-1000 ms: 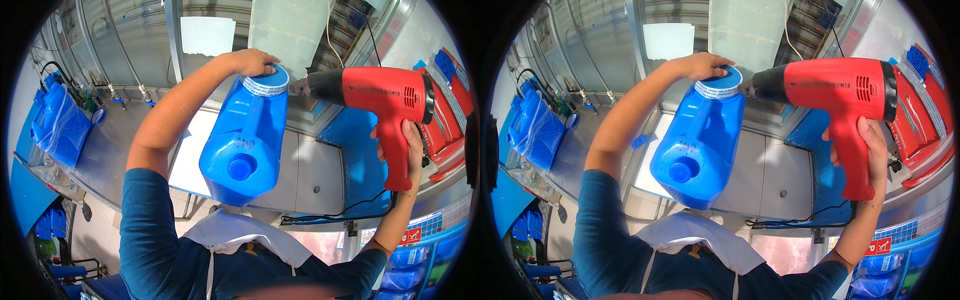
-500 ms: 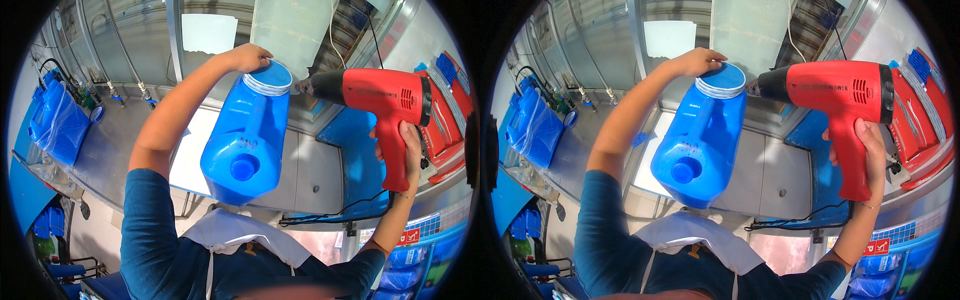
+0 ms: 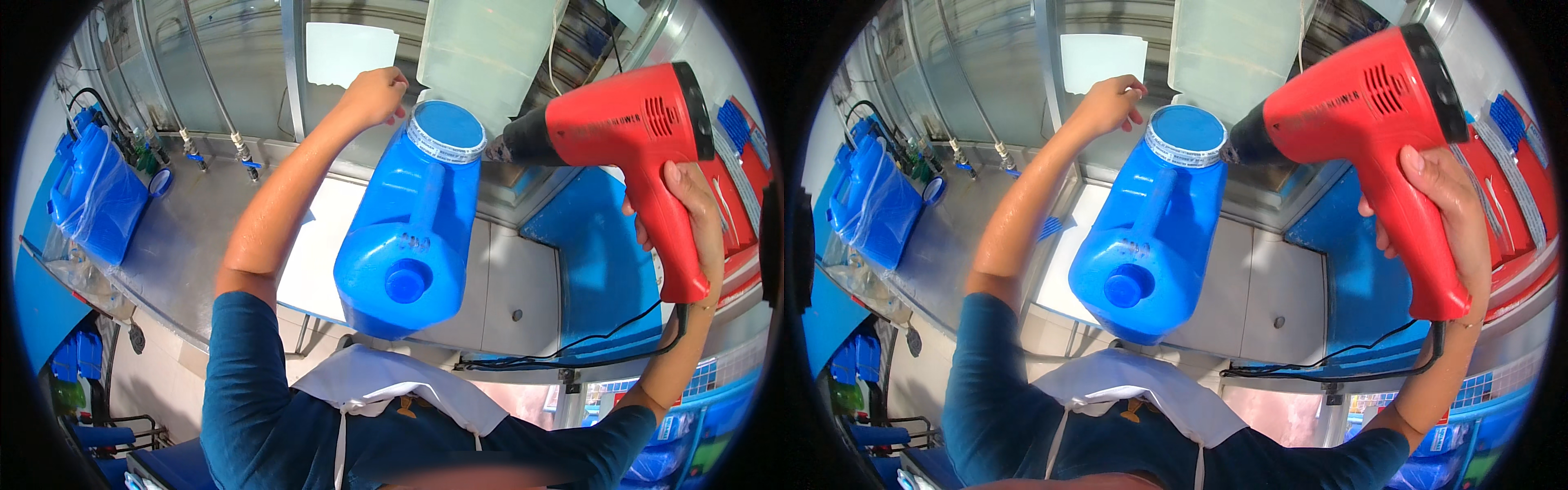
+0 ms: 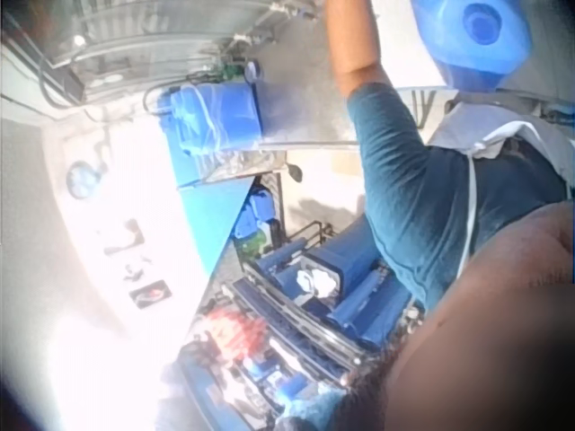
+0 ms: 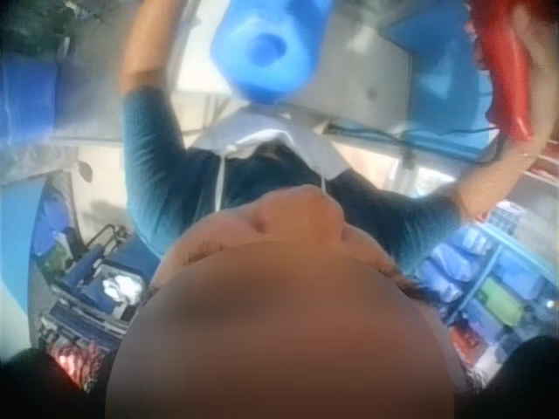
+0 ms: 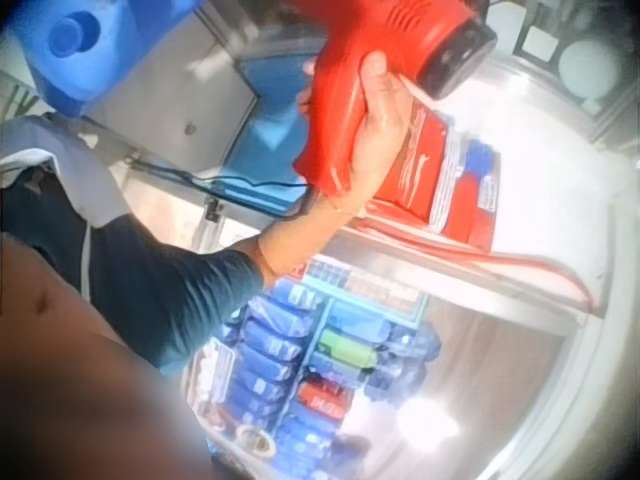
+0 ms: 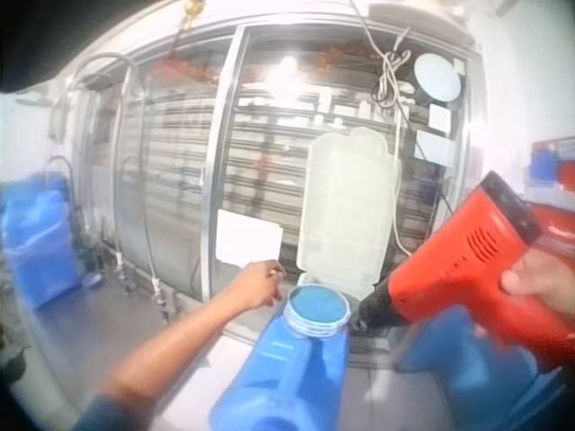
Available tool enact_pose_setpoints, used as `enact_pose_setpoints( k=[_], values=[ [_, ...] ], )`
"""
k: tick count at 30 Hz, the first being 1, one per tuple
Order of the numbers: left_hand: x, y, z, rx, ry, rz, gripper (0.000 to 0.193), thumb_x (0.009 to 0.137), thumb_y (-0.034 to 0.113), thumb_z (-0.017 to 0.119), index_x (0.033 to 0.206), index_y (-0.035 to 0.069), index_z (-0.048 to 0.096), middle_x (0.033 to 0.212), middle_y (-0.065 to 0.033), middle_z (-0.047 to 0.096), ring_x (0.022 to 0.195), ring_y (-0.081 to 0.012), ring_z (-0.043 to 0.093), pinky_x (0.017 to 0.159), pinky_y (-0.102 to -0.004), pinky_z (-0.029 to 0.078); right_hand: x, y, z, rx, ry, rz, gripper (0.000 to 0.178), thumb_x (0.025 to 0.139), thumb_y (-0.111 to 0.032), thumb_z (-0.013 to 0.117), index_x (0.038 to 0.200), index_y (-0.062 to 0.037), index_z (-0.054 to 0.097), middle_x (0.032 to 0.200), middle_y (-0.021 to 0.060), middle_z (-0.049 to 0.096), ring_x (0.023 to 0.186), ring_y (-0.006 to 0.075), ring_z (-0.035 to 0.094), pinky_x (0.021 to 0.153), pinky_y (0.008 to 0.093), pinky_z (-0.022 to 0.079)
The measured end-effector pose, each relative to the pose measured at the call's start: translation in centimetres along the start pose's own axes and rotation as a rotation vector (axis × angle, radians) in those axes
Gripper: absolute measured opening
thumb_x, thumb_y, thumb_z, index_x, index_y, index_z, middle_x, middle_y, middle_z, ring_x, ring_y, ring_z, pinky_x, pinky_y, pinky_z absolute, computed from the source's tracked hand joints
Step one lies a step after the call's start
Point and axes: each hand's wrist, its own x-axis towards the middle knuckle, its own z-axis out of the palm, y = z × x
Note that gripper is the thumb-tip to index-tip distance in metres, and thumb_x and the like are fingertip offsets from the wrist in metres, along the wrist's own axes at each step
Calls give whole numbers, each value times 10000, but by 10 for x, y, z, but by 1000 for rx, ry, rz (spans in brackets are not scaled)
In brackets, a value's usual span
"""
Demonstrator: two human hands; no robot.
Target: The person wraps a blue plastic container in a clear plastic bag, then uses a red heat gun to shrink-wrap the bag around the container. They apply a label to the container's neck and continue heating the seal. Finally, they place the sealed container into a larger plastic bag.
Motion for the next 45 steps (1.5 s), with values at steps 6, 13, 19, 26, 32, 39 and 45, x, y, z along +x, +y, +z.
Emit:
enact_pose_setpoints(
  k=[6,13,19,26,32,39,45],
  values=[
    [-19,-17,-10,-210,315,77,319,860,107,479,1138,7,600,805,-116,674,665,-162,631,637,-285,491,37,-21,22,-45,-62,-60,529,928,-499,527,963,24,599,665,134,640,415,130,585,351,203,462],
    [-54,-24,-11,-195,292,138,297,844,103,507,1103,-4,605,831,-135,675,709,-218,652,678,-340,502,94,-25,42,0,-218,-78,502,897,-485,607,922,16,629,690,111,648,502,140,624,451,222,521],
    [-73,-20,-14,-36,191,159,277,882,89,562,1146,13,597,912,-119,658,894,-212,625,820,-339,474,99,-1,14,52,-165,9,501,898,-485,609,926,16,620,697,108,644,498,136,617,443,227,517],
    [-73,-12,-2,6,180,221,249,883,84,565,1116,17,626,1012,-121,650,990,-228,623,859,-352,479,28,38,-19,114,-21,11,543,950,-507,490,990,25,596,708,127,645,476,142,599,407,246,495],
    [-20,2,21,151,70,423,307,898,119,552,1192,80,630,1181,-120,606,1075,-279,609,911,-378,484,-18,72,3,383,-7,-48,537,959,-463,486,1147,39,520,776,178,643,487,160,598,416,250,500],
    [42,14,37,417,-345,347,389,932,268,519,1273,93,589,1243,-170,608,1115,-330,596,956,-406,466,-52,116,29,557,79,-69,575,882,-385,646,1210,62,493,867,196,654,593,185,640,497,274,531],
    [20,42,13,552,-243,-76,380,948,281,458,1134,-12,611,790,-191,683,606,-262,670,610,-364,533,-67,148,30,575,214,-69,611,882,-418,643,1201,75,477,869,215,651,575,201,636,472,270,516]
  ],
)
